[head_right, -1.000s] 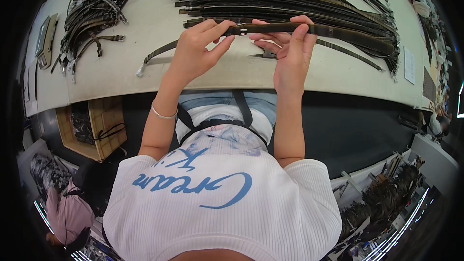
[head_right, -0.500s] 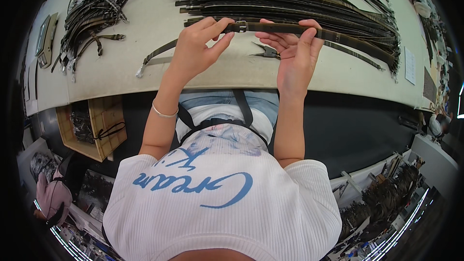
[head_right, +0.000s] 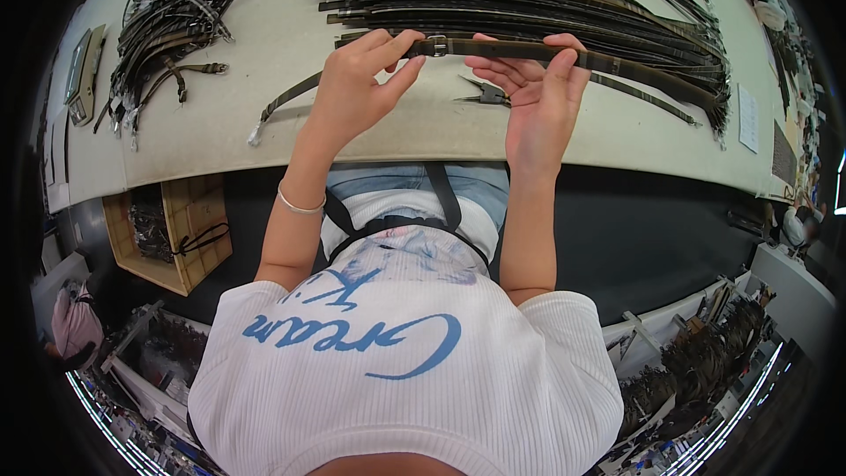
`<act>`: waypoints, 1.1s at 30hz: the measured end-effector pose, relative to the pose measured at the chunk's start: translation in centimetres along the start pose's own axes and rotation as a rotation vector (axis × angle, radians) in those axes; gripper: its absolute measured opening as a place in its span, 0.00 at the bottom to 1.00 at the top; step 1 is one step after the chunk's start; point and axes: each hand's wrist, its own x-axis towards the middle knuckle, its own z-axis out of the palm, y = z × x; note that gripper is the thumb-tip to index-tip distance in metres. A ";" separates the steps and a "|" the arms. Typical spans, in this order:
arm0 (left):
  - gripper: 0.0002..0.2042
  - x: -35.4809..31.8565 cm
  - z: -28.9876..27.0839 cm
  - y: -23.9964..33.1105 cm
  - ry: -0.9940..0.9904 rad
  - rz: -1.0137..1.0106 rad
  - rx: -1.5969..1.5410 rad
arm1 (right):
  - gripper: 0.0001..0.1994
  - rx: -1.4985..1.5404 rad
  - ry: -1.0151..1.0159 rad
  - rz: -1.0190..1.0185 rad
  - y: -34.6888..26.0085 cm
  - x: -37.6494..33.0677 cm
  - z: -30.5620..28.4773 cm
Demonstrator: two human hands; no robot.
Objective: Sorting and buckling finished leather straps for bags or belts.
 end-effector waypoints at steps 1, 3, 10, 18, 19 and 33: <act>0.11 0.0 0.0 0.0 -0.003 0.006 0.011 | 0.14 0.001 0.000 0.000 0.0 0.0 0.1; 0.11 0.1 0.2 -0.1 -0.001 0.003 0.008 | 0.14 -0.057 -0.082 -0.065 -0.1 -0.2 0.6; 0.11 0.4 -0.1 -0.3 0.021 -0.028 -0.215 | 0.15 -0.413 -0.291 -0.238 1.9 -0.1 3.3; 0.12 -0.3 -0.6 -0.3 -0.022 -0.255 -0.504 | 0.14 -0.974 -0.385 -0.548 2.0 3.3 3.0; 0.11 -0.1 -0.7 -0.5 -0.019 -0.239 -0.491 | 0.14 -0.955 -0.343 -0.504 2.1 3.4 3.0; 0.09 0.4 -1.3 -1.2 0.000 -0.008 -0.314 | 0.10 -0.408 -0.438 0.244 1.8 3.9 1.9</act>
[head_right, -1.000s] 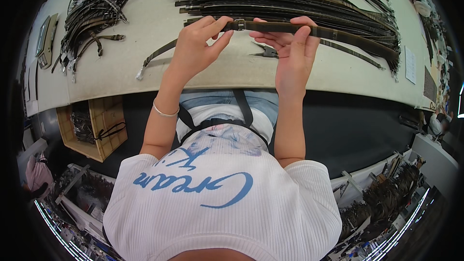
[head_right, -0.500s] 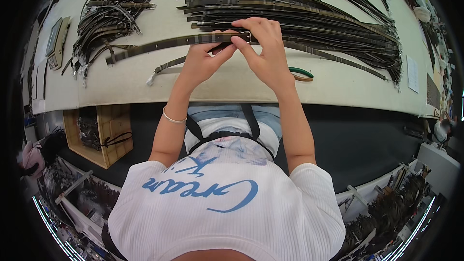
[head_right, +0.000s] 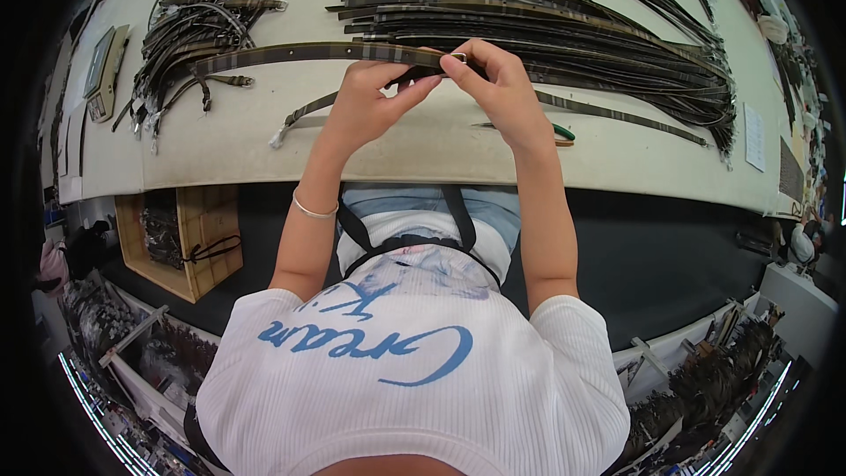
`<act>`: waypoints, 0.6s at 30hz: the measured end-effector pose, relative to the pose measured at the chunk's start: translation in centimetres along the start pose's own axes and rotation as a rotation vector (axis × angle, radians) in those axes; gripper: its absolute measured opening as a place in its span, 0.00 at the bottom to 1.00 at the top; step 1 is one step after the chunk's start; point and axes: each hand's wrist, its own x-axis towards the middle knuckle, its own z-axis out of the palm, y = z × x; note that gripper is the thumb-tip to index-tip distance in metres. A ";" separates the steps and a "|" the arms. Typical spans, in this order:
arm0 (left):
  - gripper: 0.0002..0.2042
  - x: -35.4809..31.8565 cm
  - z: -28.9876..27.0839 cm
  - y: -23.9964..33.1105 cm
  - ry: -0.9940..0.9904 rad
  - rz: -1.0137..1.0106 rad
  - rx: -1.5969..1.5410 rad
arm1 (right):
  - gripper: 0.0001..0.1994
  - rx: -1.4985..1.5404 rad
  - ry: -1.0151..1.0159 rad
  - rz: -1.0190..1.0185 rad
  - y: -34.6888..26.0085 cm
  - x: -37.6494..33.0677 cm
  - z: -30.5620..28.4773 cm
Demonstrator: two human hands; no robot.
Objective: Sorting and buckling finished leather straps for bags or belts.
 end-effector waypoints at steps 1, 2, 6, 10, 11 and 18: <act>0.10 -0.1 -0.3 0.0 -0.053 -0.044 0.048 | 0.10 0.009 0.022 -0.006 -0.1 -0.1 0.0; 0.10 -0.2 -0.7 0.1 -0.054 -0.045 0.047 | 0.10 0.018 0.043 -0.011 -0.1 -0.1 0.0; 0.12 -2.1 -3.4 -1.4 -0.031 -0.202 0.112 | 0.08 0.116 0.124 -0.049 0.1 -0.4 -1.8; 0.16 -3.8 -6.7 -2.3 -0.055 -0.445 0.192 | 0.08 0.164 0.116 -0.046 0.2 -0.3 -2.5; 0.16 -3.8 -6.7 -2.3 -0.054 -0.448 0.194 | 0.08 0.187 0.078 -0.033 0.2 -0.2 -2.3; 0.21 -0.8 -1.5 1.4 0.066 0.066 0.377 | 0.08 0.247 0.022 0.024 0.4 0.0 -0.5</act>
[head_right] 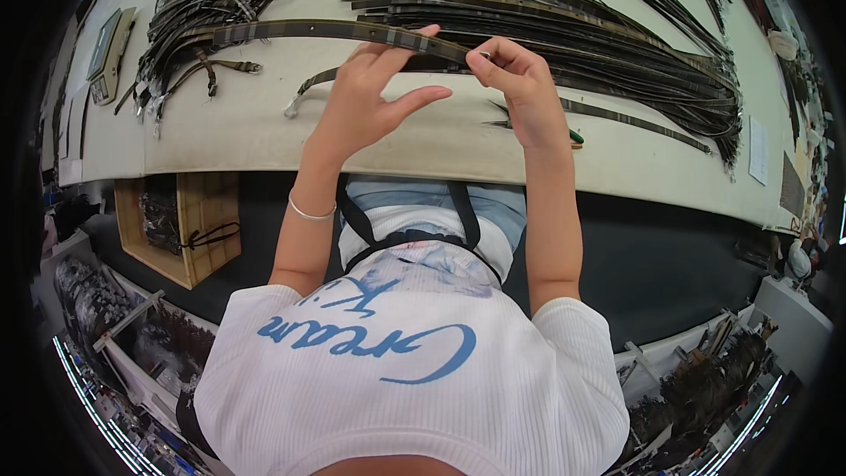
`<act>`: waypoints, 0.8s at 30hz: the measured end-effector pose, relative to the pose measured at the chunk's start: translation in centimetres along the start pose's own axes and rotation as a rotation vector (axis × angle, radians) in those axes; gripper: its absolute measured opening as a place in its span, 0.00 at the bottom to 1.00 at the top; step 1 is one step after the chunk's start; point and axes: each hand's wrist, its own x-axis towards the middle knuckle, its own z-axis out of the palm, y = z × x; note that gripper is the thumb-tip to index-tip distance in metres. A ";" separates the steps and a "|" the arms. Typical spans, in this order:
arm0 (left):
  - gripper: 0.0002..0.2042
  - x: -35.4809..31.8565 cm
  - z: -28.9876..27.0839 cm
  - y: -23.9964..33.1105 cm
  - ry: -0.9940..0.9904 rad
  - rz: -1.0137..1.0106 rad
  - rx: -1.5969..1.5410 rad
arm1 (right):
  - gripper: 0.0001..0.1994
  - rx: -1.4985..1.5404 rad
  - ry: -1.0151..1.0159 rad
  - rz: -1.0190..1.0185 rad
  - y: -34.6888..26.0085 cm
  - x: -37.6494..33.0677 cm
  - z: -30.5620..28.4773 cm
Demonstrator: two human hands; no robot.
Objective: Sorting and buckling finished leather straps for bags or belts.
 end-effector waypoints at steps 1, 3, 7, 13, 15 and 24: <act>0.21 0.5 0.7 0.4 -0.002 0.033 -0.078 | 0.08 -0.004 0.001 0.001 0.0 0.0 0.1; 0.18 0.4 1.8 0.0 0.064 0.073 -0.114 | 0.07 0.009 -0.032 0.007 0.1 -0.1 0.2; 0.13 0.0 1.8 -0.1 -0.138 -0.101 -0.256 | 0.08 -0.053 -0.087 0.062 0.3 -0.4 -0.5; 0.09 -1.0 3.2 -1.2 -0.066 -0.058 -0.345 | 0.26 -0.850 -0.093 -0.516 -2.2 -1.0 4.2; 0.09 -1.7 3.7 -2.0 -0.034 0.019 -0.336 | 0.28 -0.898 -0.202 -0.611 -2.3 -1.0 7.2; 0.09 -1.5 4.3 -1.9 0.004 0.012 -0.377 | 0.10 -0.450 -0.054 -0.593 -3.2 -0.1 9.2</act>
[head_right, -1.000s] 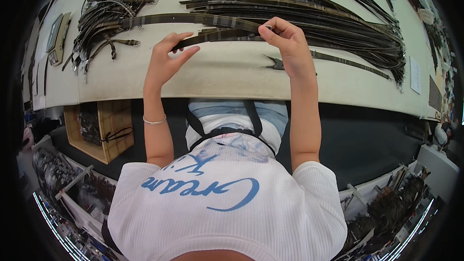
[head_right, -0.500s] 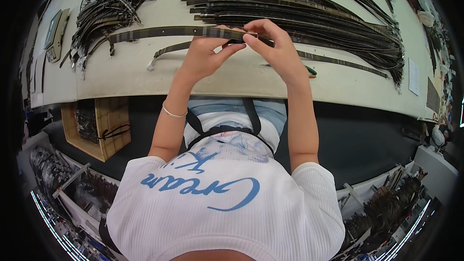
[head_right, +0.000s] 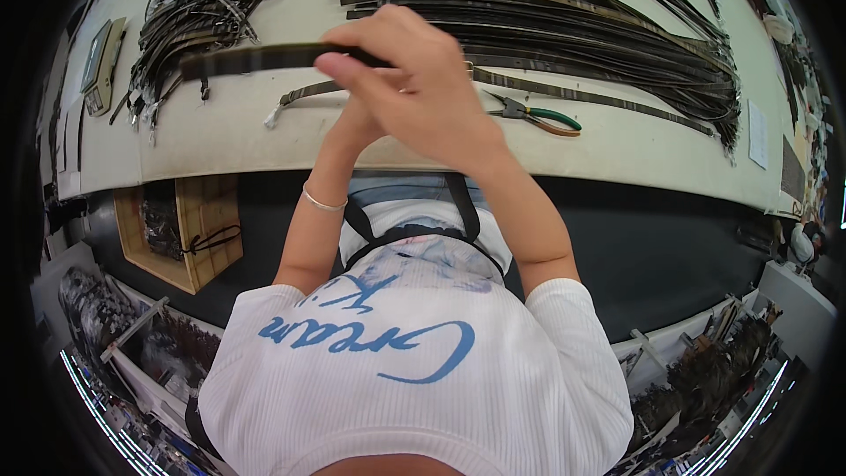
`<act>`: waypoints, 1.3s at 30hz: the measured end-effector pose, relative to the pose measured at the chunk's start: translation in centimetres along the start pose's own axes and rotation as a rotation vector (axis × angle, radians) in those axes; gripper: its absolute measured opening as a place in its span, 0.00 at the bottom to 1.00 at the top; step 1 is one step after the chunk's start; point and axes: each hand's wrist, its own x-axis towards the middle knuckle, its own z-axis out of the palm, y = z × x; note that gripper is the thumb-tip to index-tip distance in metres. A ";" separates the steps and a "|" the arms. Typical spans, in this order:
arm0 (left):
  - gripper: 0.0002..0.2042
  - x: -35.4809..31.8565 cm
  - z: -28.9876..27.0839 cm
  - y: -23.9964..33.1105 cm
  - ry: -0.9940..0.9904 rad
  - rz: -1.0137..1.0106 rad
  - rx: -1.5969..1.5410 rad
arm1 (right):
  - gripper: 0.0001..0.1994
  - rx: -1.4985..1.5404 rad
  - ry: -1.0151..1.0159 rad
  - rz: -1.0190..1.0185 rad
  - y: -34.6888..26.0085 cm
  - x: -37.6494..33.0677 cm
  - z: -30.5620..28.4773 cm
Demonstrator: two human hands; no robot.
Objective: Sorting and buckling finished leather straps for bags or belts.
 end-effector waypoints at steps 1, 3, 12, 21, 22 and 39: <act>0.10 0.0 0.1 -0.1 0.008 0.000 -0.004 | 0.09 0.171 0.029 0.047 0.0 -0.4 -1.3; 0.11 0.1 -0.1 -0.1 -0.038 0.089 0.095 | 0.09 0.452 0.009 0.138 0.0 -0.8 -5.6; 0.13 0.1 0.6 -1.1 -0.059 0.008 0.041 | 0.10 0.155 0.061 0.388 -1.4 -2.6 -10.8; 0.13 0.1 0.9 -1.1 -0.041 0.012 0.050 | 0.11 -0.542 -0.163 0.564 1.0 -2.4 -9.5; 0.13 0.1 0.9 -1.1 -0.042 0.012 0.051 | 0.11 -0.541 -0.163 0.564 1.3 -2.5 -9.5; 0.13 0.2 0.7 -0.9 -0.090 -0.072 -0.013 | 0.10 0.024 -0.318 0.930 6.3 -1.7 -11.5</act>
